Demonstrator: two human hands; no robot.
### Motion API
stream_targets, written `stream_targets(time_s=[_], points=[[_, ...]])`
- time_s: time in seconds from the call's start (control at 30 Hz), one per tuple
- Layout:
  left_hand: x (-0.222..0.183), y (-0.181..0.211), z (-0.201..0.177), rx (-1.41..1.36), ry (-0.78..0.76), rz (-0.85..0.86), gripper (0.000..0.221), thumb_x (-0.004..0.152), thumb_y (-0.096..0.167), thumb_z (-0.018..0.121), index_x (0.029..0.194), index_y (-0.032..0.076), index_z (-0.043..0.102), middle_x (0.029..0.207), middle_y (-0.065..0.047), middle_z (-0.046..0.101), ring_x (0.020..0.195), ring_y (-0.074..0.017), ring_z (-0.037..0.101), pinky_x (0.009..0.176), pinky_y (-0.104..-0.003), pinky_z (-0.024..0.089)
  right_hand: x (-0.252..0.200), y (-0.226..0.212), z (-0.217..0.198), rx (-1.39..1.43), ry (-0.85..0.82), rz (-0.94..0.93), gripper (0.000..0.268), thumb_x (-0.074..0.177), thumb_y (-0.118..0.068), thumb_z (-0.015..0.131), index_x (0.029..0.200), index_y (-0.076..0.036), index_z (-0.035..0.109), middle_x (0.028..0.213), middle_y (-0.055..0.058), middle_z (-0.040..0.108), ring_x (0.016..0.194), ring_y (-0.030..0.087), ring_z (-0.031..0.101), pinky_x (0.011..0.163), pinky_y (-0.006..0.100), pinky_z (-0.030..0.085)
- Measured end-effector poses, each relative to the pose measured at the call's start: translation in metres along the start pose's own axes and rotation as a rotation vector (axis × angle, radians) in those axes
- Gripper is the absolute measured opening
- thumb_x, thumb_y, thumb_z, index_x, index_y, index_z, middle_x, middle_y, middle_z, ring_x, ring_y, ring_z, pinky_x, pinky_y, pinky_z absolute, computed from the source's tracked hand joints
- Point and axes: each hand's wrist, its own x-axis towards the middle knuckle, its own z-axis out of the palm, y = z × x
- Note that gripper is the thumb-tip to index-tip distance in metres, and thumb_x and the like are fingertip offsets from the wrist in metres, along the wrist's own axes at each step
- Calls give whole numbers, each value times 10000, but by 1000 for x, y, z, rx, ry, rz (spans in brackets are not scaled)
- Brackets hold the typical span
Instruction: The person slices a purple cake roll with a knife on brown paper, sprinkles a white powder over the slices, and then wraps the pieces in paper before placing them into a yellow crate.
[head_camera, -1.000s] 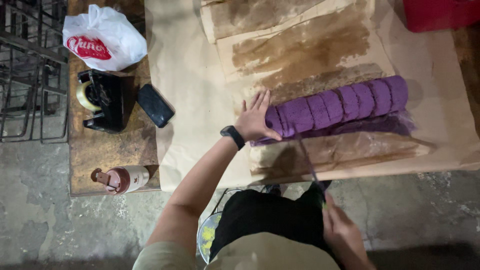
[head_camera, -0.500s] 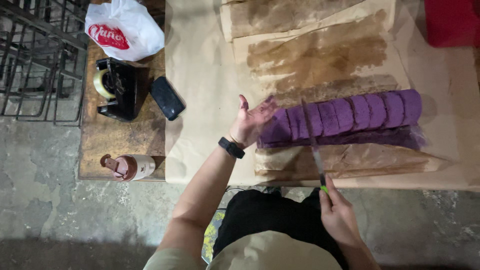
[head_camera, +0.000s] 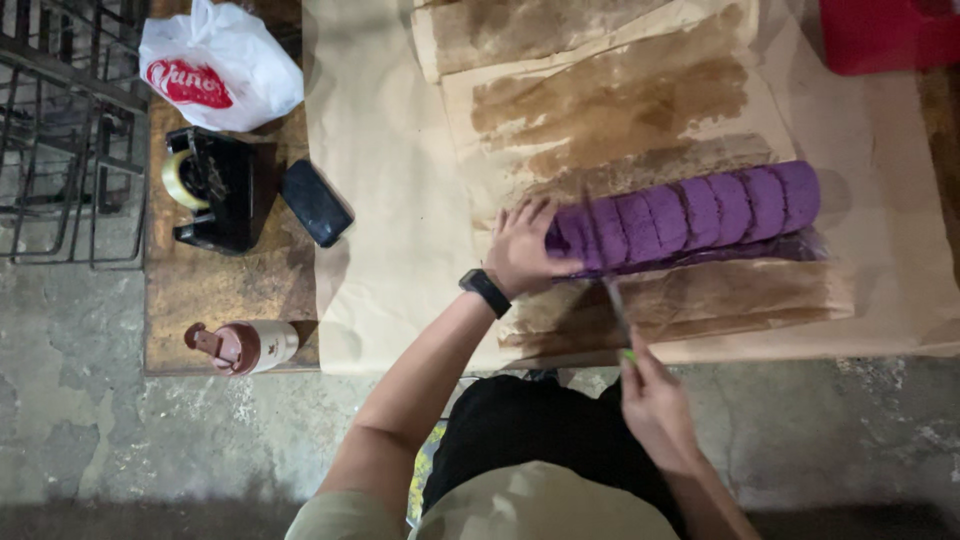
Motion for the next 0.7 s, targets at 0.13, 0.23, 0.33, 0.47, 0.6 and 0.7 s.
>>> stream_targets(time_s=[0.13,0.23,0.33,0.47,0.6,0.7], points=[[11,19,1,110,-78,-5,1219,633,774,765,1543,75,354,1607,-162,364,1523,-361,263,1229,-613,111,19,5,20,-77,139,-153,528,1008,-182,583,1526,-120,500,1129,238,729,801,376,745,669,445,602],[20,21,10,125,-65,-9,1207,630,751,763,1548,78,361,1599,-140,389,1524,-338,284,1238,-619,101,27,12,29,-55,222,-240,518,1017,-160,584,1529,-130,505,1117,241,727,864,400,734,720,467,597],[26,16,19,136,-78,-5,1202,645,741,760,1554,63,361,1585,-139,418,1511,-324,313,1246,-613,105,30,17,33,-97,210,-232,521,1004,-166,597,1519,-155,515,1070,227,733,859,410,724,729,482,592],[27,11,31,124,-90,-8,1157,665,725,757,1546,75,383,1577,-132,443,1499,-308,339,1248,-621,114,28,18,30,-112,150,-178,533,991,-156,604,1516,-151,513,1026,218,726,807,424,708,723,508,580],[27,10,40,146,-67,18,1095,696,695,754,1536,84,405,1567,-131,455,1503,-306,339,1240,-628,111,50,7,29,-150,226,-341,507,989,-154,565,1489,-112,499,1151,250,705,842,436,706,710,505,584],[27,10,43,174,-43,14,1071,702,660,779,1512,70,401,1560,-121,451,1479,-288,348,1227,-630,103,77,-2,29,-254,63,-141,533,989,-181,557,1515,-129,485,1061,243,718,755,431,709,684,514,583]])
